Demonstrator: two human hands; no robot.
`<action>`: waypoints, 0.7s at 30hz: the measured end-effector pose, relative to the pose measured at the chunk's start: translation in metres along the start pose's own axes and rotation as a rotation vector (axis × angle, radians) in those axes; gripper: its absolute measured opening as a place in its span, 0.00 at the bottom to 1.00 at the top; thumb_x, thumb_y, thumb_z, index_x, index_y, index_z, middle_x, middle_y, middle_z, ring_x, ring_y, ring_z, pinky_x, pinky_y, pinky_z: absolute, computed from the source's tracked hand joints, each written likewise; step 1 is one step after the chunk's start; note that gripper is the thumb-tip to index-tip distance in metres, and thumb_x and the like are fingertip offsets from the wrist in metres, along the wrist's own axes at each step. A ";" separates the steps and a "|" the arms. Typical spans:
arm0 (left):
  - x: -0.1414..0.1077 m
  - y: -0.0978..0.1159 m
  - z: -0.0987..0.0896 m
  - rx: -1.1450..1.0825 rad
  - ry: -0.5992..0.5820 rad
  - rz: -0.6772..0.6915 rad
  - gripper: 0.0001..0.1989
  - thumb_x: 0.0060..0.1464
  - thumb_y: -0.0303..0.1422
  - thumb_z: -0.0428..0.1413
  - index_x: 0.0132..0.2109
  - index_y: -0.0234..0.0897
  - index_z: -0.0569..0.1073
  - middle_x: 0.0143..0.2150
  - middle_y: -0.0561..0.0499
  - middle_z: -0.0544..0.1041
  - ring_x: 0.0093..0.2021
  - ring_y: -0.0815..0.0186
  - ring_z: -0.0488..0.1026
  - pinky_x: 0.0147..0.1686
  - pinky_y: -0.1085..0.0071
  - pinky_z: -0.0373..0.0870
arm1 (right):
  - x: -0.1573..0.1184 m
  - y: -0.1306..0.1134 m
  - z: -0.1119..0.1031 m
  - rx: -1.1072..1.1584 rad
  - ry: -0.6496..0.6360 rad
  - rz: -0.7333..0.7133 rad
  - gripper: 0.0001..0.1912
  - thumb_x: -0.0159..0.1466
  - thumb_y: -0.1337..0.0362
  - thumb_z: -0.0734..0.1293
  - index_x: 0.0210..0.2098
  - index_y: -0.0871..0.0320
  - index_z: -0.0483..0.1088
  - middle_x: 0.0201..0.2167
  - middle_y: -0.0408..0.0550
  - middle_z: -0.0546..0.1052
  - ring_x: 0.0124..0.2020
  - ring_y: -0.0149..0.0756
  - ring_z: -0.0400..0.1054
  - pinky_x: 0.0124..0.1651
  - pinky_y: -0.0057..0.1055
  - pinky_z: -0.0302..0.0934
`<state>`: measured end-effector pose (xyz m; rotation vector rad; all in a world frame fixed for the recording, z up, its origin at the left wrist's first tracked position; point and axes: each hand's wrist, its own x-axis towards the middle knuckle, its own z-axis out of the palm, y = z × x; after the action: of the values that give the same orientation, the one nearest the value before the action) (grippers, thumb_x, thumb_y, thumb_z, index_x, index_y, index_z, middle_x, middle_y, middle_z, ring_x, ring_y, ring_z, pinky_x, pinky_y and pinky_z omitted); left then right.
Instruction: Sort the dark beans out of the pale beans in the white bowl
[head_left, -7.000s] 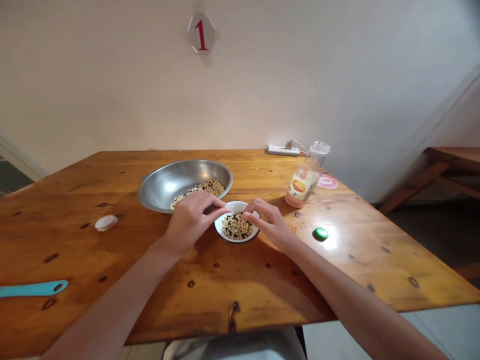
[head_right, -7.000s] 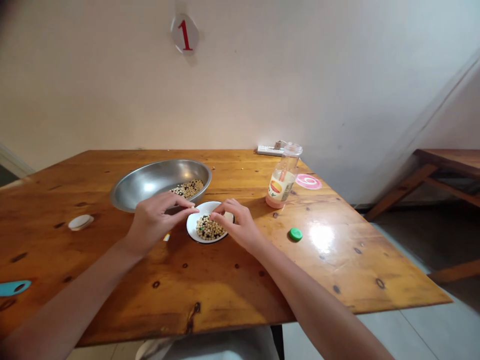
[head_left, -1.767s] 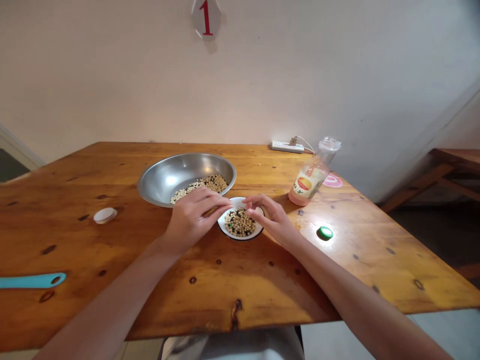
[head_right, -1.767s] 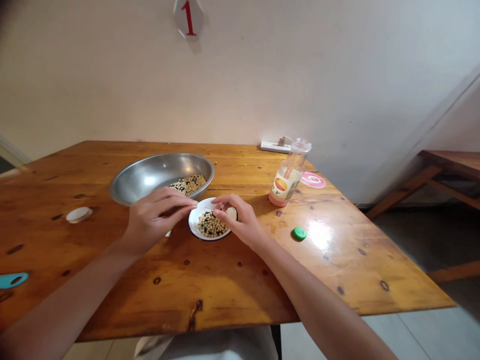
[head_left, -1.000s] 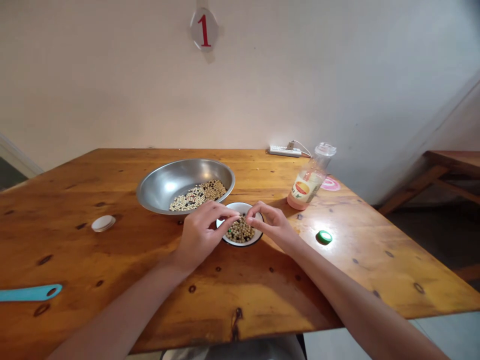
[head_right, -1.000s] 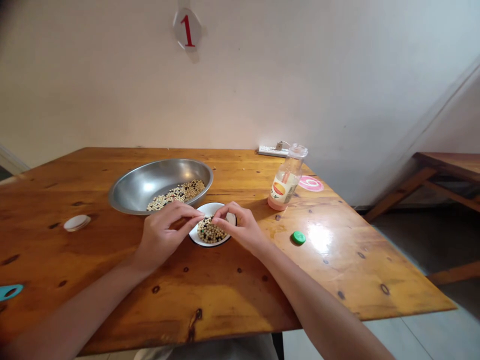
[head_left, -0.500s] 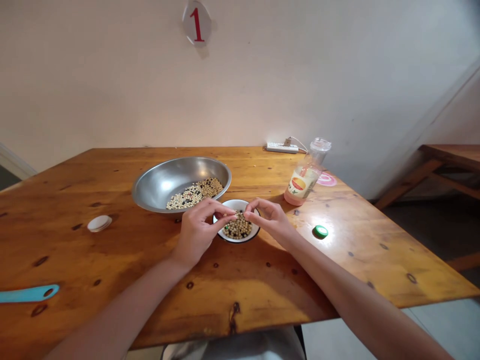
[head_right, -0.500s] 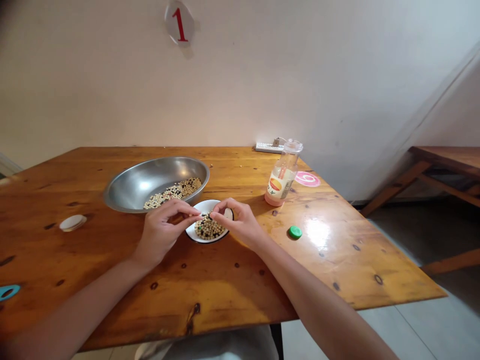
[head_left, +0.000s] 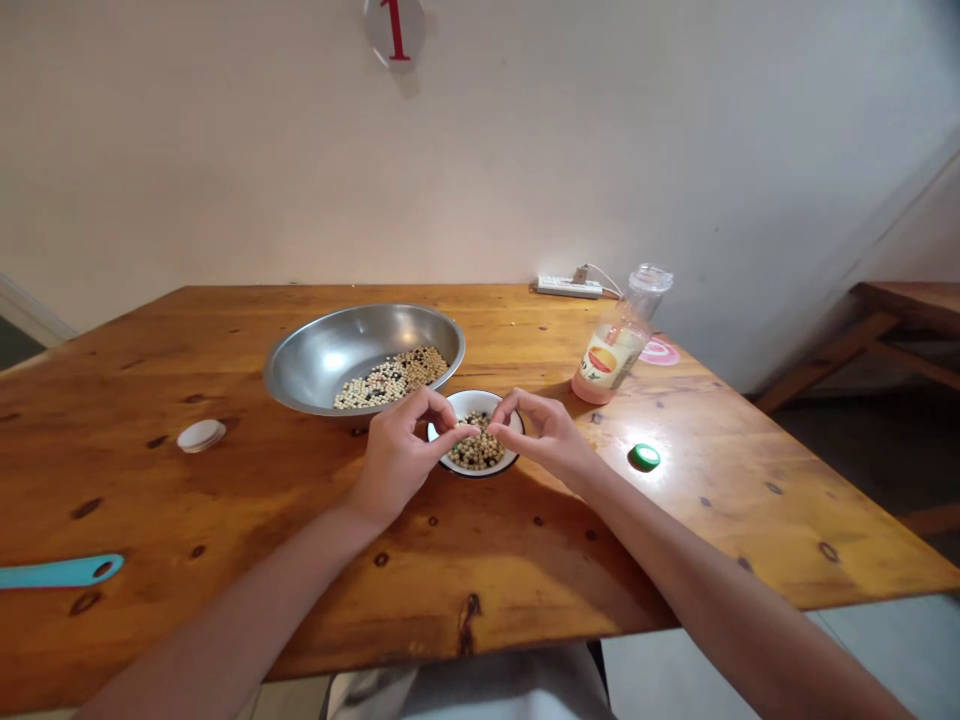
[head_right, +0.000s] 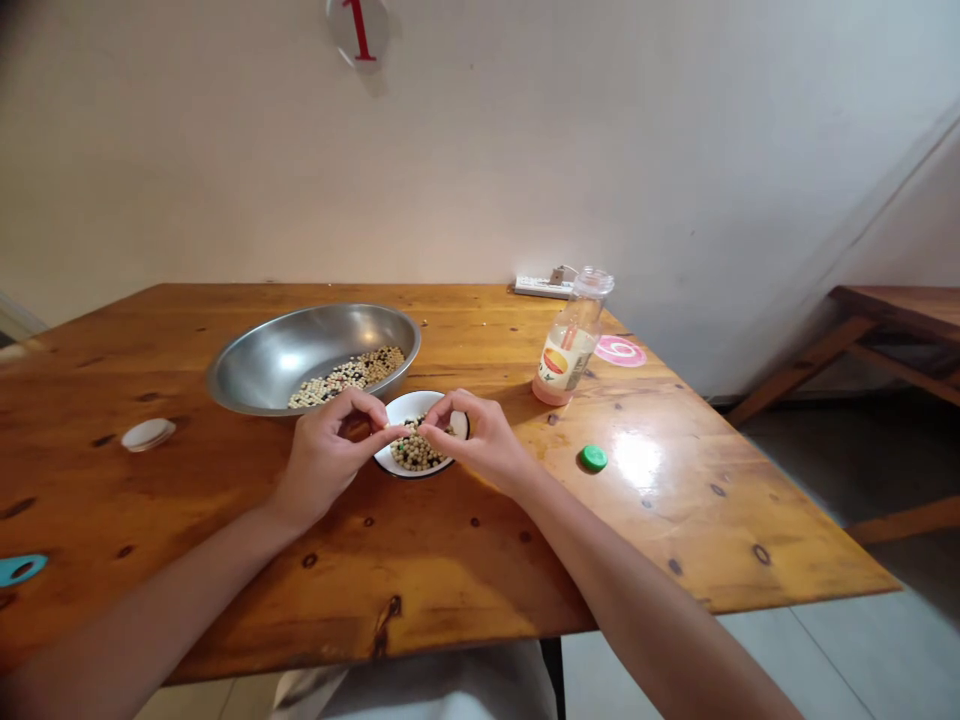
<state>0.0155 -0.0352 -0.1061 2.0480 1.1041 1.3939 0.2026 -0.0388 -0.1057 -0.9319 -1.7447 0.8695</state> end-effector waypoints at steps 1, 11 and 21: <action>0.000 0.000 0.000 0.005 -0.004 -0.001 0.12 0.46 0.33 0.63 0.27 0.37 0.66 0.26 0.57 0.70 0.25 0.74 0.65 0.26 0.77 0.62 | 0.000 0.000 0.000 -0.004 -0.002 -0.004 0.08 0.58 0.61 0.67 0.27 0.58 0.67 0.26 0.43 0.71 0.30 0.30 0.64 0.35 0.28 0.58; 0.001 0.004 0.000 0.010 -0.029 0.011 0.13 0.47 0.36 0.62 0.27 0.36 0.66 0.25 0.57 0.69 0.25 0.73 0.66 0.26 0.77 0.63 | 0.000 -0.003 -0.002 -0.065 -0.058 -0.036 0.06 0.57 0.64 0.67 0.26 0.59 0.66 0.25 0.43 0.70 0.28 0.29 0.63 0.33 0.27 0.57; 0.002 0.002 -0.001 0.039 -0.063 0.045 0.13 0.47 0.36 0.62 0.26 0.36 0.66 0.25 0.56 0.70 0.24 0.73 0.66 0.25 0.77 0.64 | 0.001 -0.002 -0.003 -0.101 -0.068 -0.048 0.07 0.57 0.63 0.67 0.26 0.58 0.67 0.25 0.43 0.70 0.28 0.30 0.64 0.34 0.28 0.58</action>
<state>0.0161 -0.0350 -0.1031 2.1409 1.0731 1.3297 0.2046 -0.0387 -0.1030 -0.9313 -1.8762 0.7963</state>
